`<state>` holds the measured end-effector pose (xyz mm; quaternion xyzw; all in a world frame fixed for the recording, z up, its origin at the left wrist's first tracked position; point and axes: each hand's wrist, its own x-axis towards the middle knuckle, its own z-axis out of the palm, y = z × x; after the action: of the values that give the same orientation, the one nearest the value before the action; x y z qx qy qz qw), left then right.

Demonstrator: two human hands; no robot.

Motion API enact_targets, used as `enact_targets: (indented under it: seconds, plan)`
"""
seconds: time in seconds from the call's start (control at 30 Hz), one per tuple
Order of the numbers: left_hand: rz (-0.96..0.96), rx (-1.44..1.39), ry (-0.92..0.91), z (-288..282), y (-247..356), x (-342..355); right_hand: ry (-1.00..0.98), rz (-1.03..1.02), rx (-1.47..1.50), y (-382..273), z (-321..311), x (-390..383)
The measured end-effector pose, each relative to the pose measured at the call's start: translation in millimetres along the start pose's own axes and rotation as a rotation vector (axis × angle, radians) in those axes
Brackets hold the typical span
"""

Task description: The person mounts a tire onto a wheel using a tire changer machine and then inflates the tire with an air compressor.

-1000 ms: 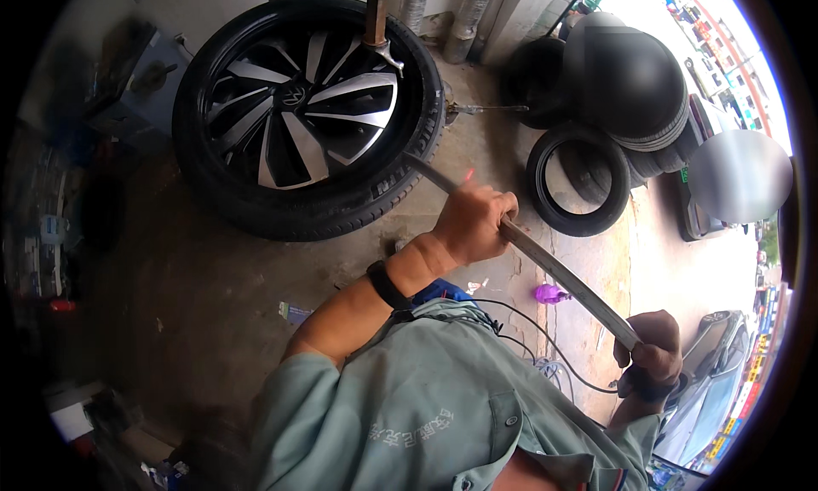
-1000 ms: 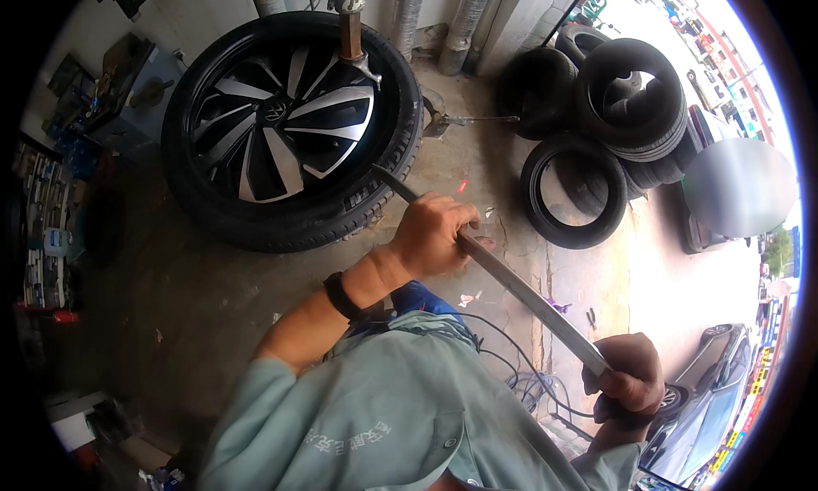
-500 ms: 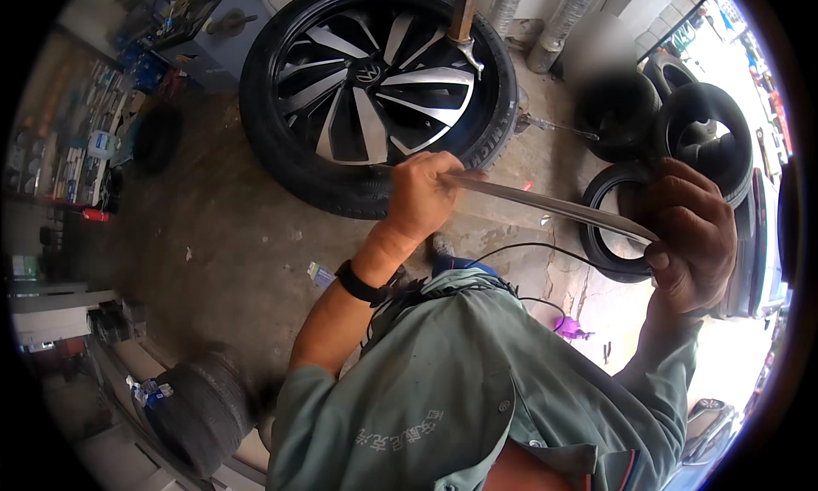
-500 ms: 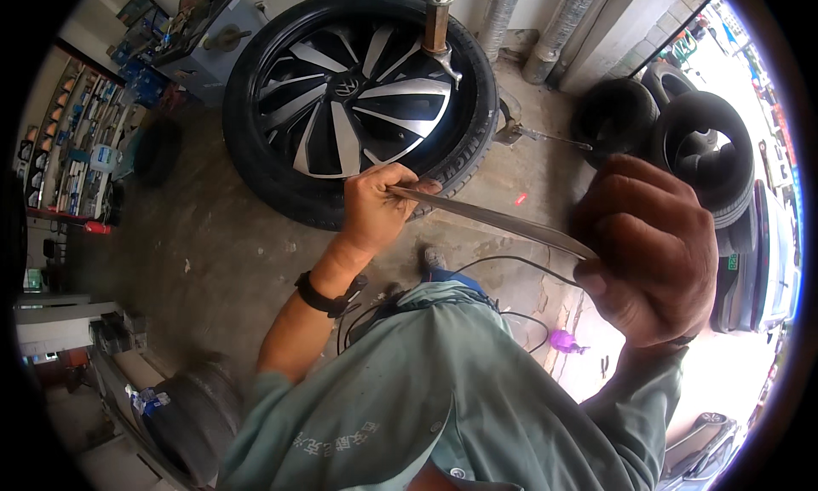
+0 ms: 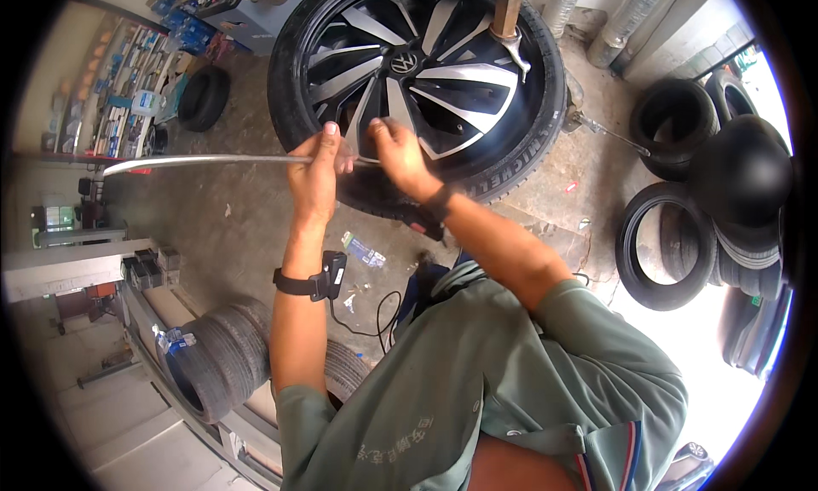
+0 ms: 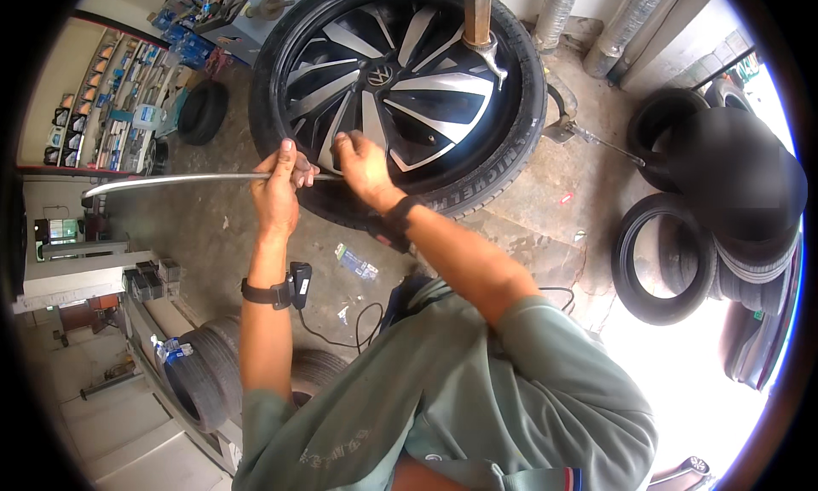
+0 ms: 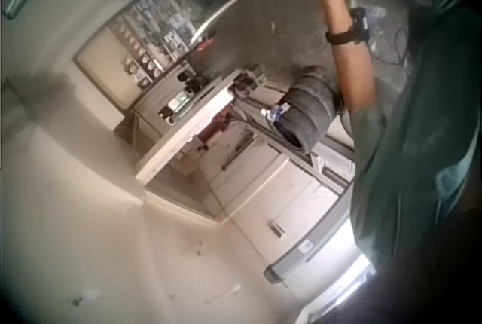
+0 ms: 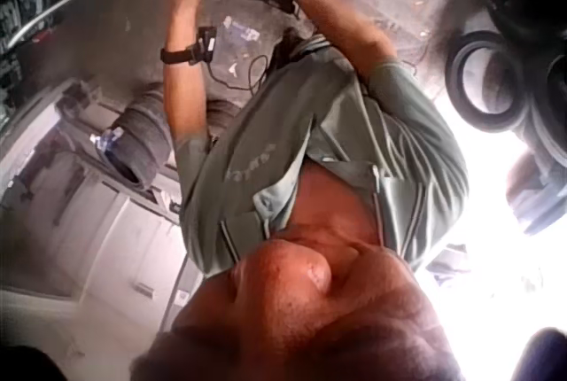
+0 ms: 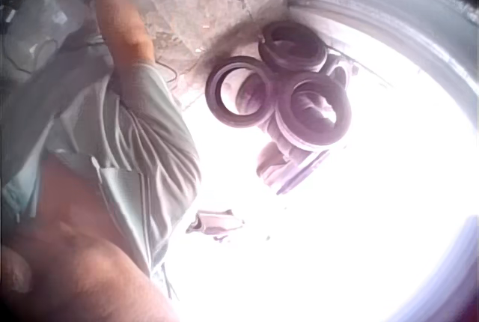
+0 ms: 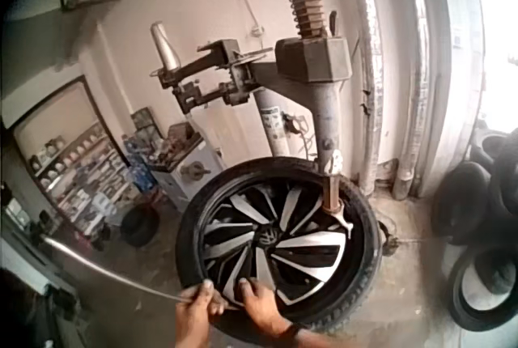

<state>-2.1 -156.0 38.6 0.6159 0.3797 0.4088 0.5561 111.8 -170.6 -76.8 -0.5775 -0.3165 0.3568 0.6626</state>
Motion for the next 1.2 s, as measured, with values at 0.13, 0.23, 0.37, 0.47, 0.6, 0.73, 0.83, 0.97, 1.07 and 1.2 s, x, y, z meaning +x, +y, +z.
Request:
enact_targets:
  seconds: [0.13,0.23,0.37,0.47,0.6,0.73,0.83,0.97,1.07,1.2]
  plan:
    - [0.097,-0.302,-0.042,-24.8,85.2,-0.5,-0.17,0.074,0.027,13.8,21.4,-2.8]
    - [0.264,-0.409,-0.401,-75.0,193.5,12.5,-0.306,0.101,0.043,11.9,15.1,-7.1]
    - [0.126,-0.39,-0.527,-85.8,221.0,25.2,-0.282,0.142,-0.064,-4.1,24.1,-20.5]
    - [0.178,-0.326,-0.035,-106.8,226.2,40.3,0.034,-0.386,-0.178,28.6,85.7,-4.4]
    - [0.274,-0.075,0.784,-218.2,220.6,61.7,-0.02,-0.195,-0.177,18.4,174.3,49.7]
    - [0.299,-0.052,0.588,-238.9,193.8,49.0,-0.029,-0.212,-0.255,19.1,181.8,48.1]
    - [0.191,0.552,0.415,-331.1,174.3,-16.1,-0.06,-0.305,-0.285,22.6,192.6,42.4]
    - [0.035,1.532,0.167,-306.8,163.9,-71.4,-0.157,-0.552,-0.214,-6.5,187.0,10.3]
    - [0.001,1.85,-0.068,-292.0,135.7,-113.0,-0.313,-0.621,-0.177,-18.0,168.3,-18.7]
    - [-0.072,1.804,-0.067,-246.9,98.4,-145.4,-0.236,-0.6,-0.207,-30.7,87.2,-23.8]
